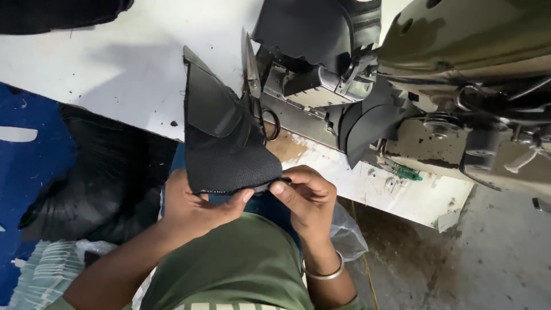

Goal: The person sews black shoe parts using a sewing machine, repeatedly feeding the material under the needle and guiding it through the stitching process. They use scissors to trim excess thread and fabric between sewing cycles. Finally, they place the finished shoe parts onto a pile of similar items.

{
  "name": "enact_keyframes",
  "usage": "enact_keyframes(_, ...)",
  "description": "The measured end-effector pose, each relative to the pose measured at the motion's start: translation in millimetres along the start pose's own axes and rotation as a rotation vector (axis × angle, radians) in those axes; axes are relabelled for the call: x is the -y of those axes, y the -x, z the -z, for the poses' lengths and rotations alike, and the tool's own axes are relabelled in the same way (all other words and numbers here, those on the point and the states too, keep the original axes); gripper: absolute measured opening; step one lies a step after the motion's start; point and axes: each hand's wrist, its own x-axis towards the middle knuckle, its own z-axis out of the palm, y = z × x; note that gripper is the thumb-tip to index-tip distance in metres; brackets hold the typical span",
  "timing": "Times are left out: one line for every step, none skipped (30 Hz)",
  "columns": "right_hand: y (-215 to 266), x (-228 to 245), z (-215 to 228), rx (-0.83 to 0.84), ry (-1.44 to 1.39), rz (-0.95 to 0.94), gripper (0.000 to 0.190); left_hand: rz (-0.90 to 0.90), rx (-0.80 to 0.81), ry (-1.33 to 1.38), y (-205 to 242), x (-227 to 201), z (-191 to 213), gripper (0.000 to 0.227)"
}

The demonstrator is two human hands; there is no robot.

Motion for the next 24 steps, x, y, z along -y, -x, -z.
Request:
enact_keyframes(-1, 0, -2, -0.003, 0.001, -0.001, 0.018, 0.002, 0.003, 0.002, -1, -1, 2, 0.032)
enact_keyframes(-1, 2, -2, -0.007, -0.01, -0.021, 0.018, -0.045, -0.009, -0.071, -2, -1, 3, 0.033)
enact_keyframes(-1, 3, -2, -0.011, -0.021, -0.041, 0.018, -0.093, -0.02, -0.143, -4, -1, 3, 0.034)
enact_keyframes(-1, 4, -4, -0.026, -0.011, -0.039, 0.018, -0.09, -0.006, -0.132, -3, 3, 5, 0.034)
enact_keyframes(-1, 5, -5, -0.038, -0.017, -0.061, 0.018, -0.134, -0.038, -0.248, -3, 7, 6, 0.035)
enact_keyframes(-2, 6, -7, -0.05, -0.024, -0.081, 0.018, -0.181, -0.072, -0.363, -3, 11, 7, 0.036)
enact_keyframes(-8, 11, -3, -0.064, -0.014, -0.079, 0.018, -0.179, -0.059, -0.351, -2, 15, 9, 0.036)
enact_keyframes(-15, 16, 1, 0.013, 0.044, -0.1, 0.021, -0.176, -0.097, -0.396, -1, 19, 11, 0.034)
enact_keyframes(-21, 20, 4, 0.091, 0.103, -0.122, 0.024, -0.172, -0.135, -0.441, 0, 23, 13, 0.033)
enact_keyframes(-38, 17, 21, 0.083, 0.109, -0.124, 0.024, -0.169, -0.129, -0.433, -4, 22, 14, 0.033)
enact_keyframes(-55, 14, 38, -0.095, 0.191, -0.055, 0.016, -0.162, -0.139, -0.413, -7, 19, 15, 0.032)
enact_keyframes(-72, 10, 54, -0.263, 0.267, 0.015, 0.017, -0.156, -0.158, -0.399, -10, 17, 17, 0.031)
enact_keyframes(-86, -3, 82, -0.262, 0.269, 0.014, 0.017, -0.156, -0.16, -0.397, -11, 22, 19, 0.031)
enact_keyframes(-102, -18, 107, -0.448, 0.588, 0.065, 0.033, -0.139, -0.154, -0.383, -12, 25, 23, 0.03)
enact_keyframes(-119, -32, 132, -0.634, 0.906, 0.119, 0.049, -0.122, -0.149, -0.369, -12, 29, 27, 0.029)
enact_keyframes(-119, -44, 148, -0.615, 0.897, 0.125, 0.049, -0.127, -0.168, -0.378, -13, 26, 26, 0.029)
enact_keyframes(-119, -56, 163, -0.625, 1.124, 0.181, 0.056, -0.083, -0.165, -0.368, -13, 23, 26, 0.029)
enact_keyframes(-123, -69, 177, -0.625, 1.348, 0.245, 0.063, -0.04, -0.167, -0.358, -14, 20, 26, 0.029)
enact_keyframes(-122, -67, 186, -0.604, 1.334, 0.259, 0.063, -0.046, -0.192, -0.368, -17, 17, 24, 0.029)
enact_keyframes(-121, -65, 194, -0.569, 1.201, 0.13, 0.053, -0.053, -0.164, -0.283, -19, 13, 22, 0.03)
enact_keyframes(-122, -63, 203, -0.526, 1.07, 0.001, 0.044, -0.061, -0.134, -0.198, -22, 10, 21, 0.032)
enact_keyframes(-114, -55, 207, -0.509, 1.064, 0.008, 0.044, -0.065, -0.151, -0.204, -21, 8, 21, 0.032)
enact_keyframes(-107, -46, 212, -0.46, 1.124, 0.023, 0.037, -0.109, -0.111, -0.14, -21, 6, 20, 0.031)
enact_keyframes(-101, -36, 218, -0.417, 1.185, 0.041, 0.031, -0.157, -0.063, -0.074, -23, 4, 20, 0.031)
